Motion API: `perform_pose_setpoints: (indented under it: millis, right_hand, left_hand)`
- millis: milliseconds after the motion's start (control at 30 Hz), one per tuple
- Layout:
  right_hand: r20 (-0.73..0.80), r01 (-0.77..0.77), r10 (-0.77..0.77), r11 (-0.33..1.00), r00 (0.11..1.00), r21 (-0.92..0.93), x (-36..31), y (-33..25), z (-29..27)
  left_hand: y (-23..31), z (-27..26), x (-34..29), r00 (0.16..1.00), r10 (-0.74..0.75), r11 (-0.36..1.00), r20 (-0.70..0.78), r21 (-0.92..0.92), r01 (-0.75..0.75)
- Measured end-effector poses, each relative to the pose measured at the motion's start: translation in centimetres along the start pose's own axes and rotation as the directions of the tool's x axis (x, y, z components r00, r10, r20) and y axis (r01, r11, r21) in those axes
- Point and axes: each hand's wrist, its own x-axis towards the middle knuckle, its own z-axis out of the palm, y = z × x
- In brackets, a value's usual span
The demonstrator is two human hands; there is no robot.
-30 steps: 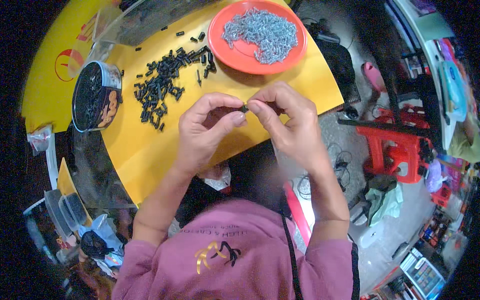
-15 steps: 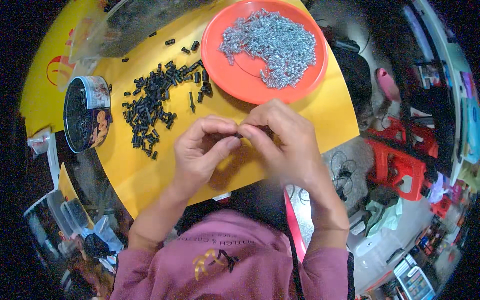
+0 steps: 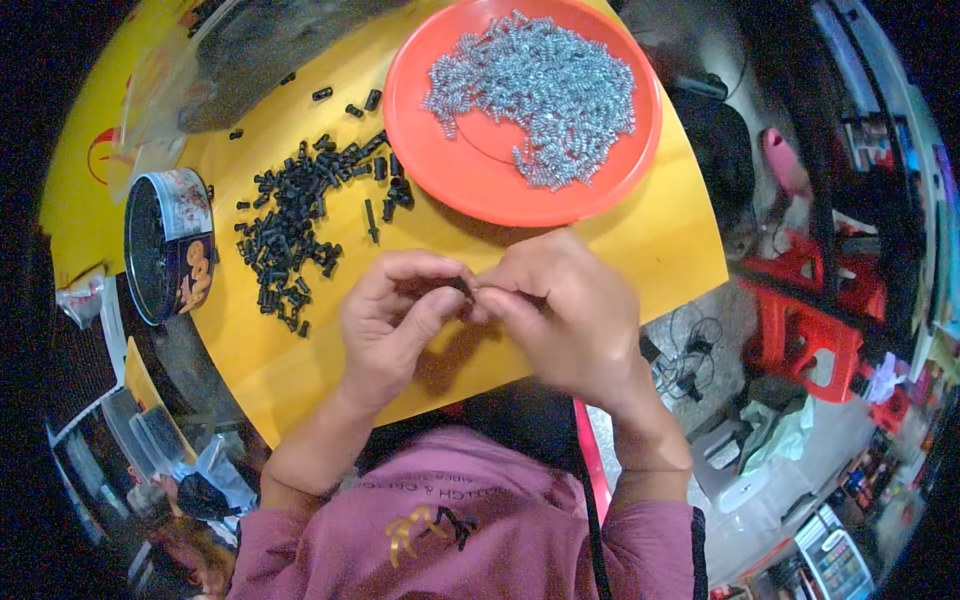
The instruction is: The person assembles small black plastic components with metal pieces by hand.
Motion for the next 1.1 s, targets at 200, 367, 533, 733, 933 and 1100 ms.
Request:
perform_pose_setpoints:
  millis: [200,367,533,733,933,1100]
  right_hand:
    - [-0.038,-0.031,0.031,0.999,0.999,-0.013,-0.6,-0.3,0.5]
    - [-0.107,0.065,-0.062,0.998,0.992,0.017,-1.2,0.6,1.3]
    - [-0.134,0.071,-0.048,0.982,0.990,0.175,-1.5,0.8,2.0]
    - [-0.044,-0.219,0.318,0.739,0.947,0.637,-1.9,0.0,2.9]
    - [-0.063,-0.234,0.376,0.690,0.925,0.685,-1.9,0.0,3.3]
    - [-0.080,-0.247,0.399,0.701,0.914,0.669,-2.0,-0.2,3.5]
  left_hand:
    - [0.5,0.1,0.2,0.997,-0.048,0.995,-0.057,-0.087,0.043]
    - [0.4,0.4,0.3,0.994,0.007,0.992,-0.112,-0.127,-0.021]
    - [0.1,-0.1,0.1,0.995,0.011,0.996,-0.103,-0.085,-0.020]
    - [0.6,-0.3,0.4,0.971,-0.233,0.899,-0.047,-0.392,0.197]
    - [0.8,-0.3,0.4,0.964,-0.264,0.880,-0.044,-0.420,0.222]
    - [0.6,-0.4,0.4,0.971,-0.236,0.896,-0.046,-0.396,0.199]
